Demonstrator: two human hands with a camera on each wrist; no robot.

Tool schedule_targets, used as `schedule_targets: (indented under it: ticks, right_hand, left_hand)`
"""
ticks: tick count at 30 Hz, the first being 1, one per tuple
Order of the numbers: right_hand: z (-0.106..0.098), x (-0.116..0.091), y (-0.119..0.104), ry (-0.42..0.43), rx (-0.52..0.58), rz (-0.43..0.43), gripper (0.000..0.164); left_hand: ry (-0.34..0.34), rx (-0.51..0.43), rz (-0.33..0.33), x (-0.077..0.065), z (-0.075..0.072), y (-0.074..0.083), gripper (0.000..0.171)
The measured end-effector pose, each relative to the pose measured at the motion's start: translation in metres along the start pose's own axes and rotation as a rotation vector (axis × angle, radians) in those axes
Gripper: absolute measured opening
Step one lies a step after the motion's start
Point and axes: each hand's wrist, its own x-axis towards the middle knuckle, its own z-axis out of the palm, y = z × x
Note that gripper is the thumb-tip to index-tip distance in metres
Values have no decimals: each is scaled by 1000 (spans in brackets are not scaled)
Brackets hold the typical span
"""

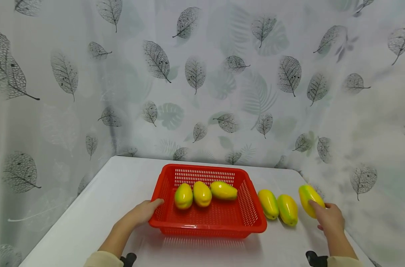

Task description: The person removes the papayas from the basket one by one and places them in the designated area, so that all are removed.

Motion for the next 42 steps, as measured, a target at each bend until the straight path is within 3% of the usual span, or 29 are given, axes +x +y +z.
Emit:
schedule_targets:
  ticks: [8, 14, 31, 38, 42]
  right_hand:
    - [5, 4, 22, 2, -152, 16, 86]
    - [8, -1, 25, 31, -254, 11, 77]
    - [8, 7, 28, 19, -389, -63, 84]
    - [8, 5, 18, 28, -359, -79, 88]
    - [10, -1, 0, 50, -363, -137, 91]
  left_hand:
    - [3, -9, 2, 1, 0, -1, 47]
    - [0, -9, -5, -1, -1, 0, 46]
    - [-4, -23, -4, 1, 0, -1, 45]
    - [-5, -17, -5, 0, 0, 0, 46]
    - [-6, -16, -6, 0, 0, 0, 46]
